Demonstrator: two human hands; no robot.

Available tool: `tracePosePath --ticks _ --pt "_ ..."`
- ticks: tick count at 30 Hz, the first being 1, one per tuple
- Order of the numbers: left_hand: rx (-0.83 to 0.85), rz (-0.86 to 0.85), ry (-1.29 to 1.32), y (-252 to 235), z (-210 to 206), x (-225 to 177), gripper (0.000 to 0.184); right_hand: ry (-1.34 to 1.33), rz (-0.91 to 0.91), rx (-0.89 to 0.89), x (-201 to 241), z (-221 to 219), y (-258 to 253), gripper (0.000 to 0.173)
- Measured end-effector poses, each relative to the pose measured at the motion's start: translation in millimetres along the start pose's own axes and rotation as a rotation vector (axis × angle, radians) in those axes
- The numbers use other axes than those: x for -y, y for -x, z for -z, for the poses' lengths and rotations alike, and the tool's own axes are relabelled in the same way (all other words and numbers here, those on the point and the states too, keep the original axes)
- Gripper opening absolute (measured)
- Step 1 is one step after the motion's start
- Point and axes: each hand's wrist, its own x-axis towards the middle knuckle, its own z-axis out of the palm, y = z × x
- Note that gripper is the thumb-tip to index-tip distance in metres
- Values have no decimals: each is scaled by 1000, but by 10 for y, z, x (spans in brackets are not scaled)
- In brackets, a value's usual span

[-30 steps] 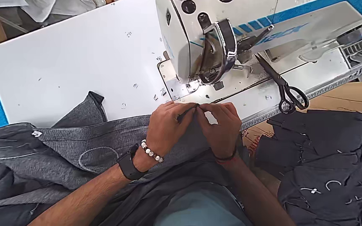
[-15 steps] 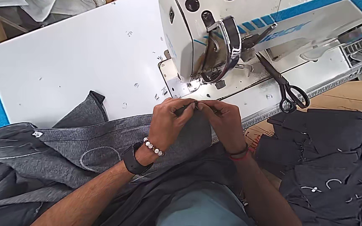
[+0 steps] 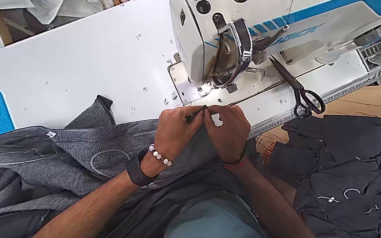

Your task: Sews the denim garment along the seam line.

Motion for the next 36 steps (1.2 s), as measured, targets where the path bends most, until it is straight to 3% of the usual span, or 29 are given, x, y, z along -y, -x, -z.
tracePosePath --ticks 11,14,18,21,25,29,32,36 --pt "5 -58 28 -60 7 26 24 141 141 132 69 143 -57 14" --pt "10 17 82 -93 13 37 21 31 62 167 42 131 -58 14" --pt "91 178 182 -172 61 26 25 -86 -195 281 -26 104 -74 10" --pt "126 193 171 -206 80 47 29 -4 -158 277 -27 9 -80 13" --pt "34 -38 -21 -180 17 165 19 159 68 168 -41 -151 -33 15" --pt "-81 -266 -220 -217 -76 273 14 295 166 239 20 -143 15 23" --pt "-132 -398 -300 -237 -135 386 17 323 186 275 23 -102 50 27" --pt "-30 -428 -371 -65 -112 483 32 305 207 297 -49 -59 99 29"
